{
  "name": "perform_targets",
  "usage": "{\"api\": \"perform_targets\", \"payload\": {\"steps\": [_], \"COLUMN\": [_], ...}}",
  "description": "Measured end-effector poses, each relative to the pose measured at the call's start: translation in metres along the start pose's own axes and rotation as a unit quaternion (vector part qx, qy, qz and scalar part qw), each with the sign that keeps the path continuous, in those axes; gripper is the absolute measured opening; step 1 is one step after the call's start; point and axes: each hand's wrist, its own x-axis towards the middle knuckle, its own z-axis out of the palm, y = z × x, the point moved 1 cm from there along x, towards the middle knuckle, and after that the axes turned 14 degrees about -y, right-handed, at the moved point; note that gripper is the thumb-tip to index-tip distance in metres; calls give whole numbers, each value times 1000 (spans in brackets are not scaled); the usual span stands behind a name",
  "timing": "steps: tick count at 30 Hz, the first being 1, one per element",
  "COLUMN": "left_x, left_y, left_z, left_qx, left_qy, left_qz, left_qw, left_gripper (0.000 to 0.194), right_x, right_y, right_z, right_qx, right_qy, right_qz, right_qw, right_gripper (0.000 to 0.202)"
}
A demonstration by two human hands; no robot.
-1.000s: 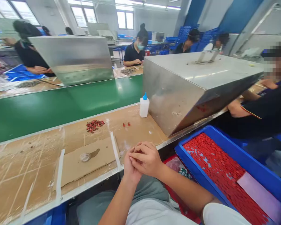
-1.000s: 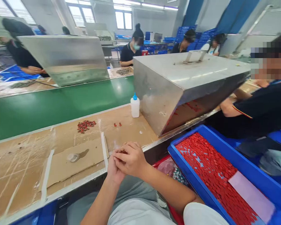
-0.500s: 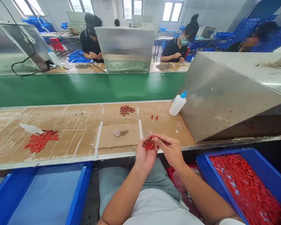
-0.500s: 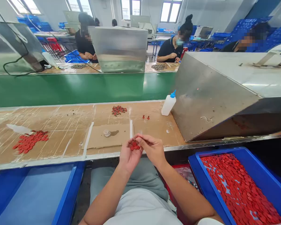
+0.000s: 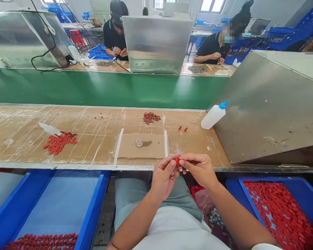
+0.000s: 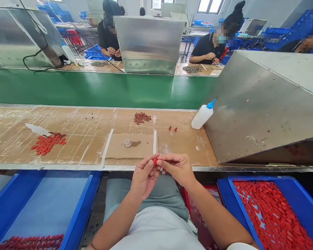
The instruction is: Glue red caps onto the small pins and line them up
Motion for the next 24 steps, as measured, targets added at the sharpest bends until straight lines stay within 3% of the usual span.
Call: {"api": "perform_targets", "payload": {"steps": [5, 10, 15, 18, 21, 24], "left_x": [-3, -9, -19, -22, -19, -15], "left_y": [-6, -1, 9, 16, 25, 37], "left_z": [-6, -13, -26, -36, -48, -61], "left_qx": [47, 83, 56, 37, -1, -35], "left_qy": [38, 48, 51, 86, 122, 139], "left_qz": [69, 109, 111, 118, 140, 168], "left_qw": [996, 989, 991, 989, 983, 975], "left_gripper": [30, 25, 23, 22, 19, 18], "right_x": [2, 15, 45, 62, 83, 125], "right_y": [5, 11, 8, 8, 12, 17], "right_z": [11, 13, 19, 28, 29, 11], "right_qx": [-16, 56, 105, 74, -38, -235], "right_qy": [-19, -17, -131, -182, -214, -151], "right_qz": [-2, 114, 252, 289, 259, 123], "right_qw": [1000, 992, 953, 937, 941, 952], "right_gripper": [16, 28, 55, 61, 58, 44]}}
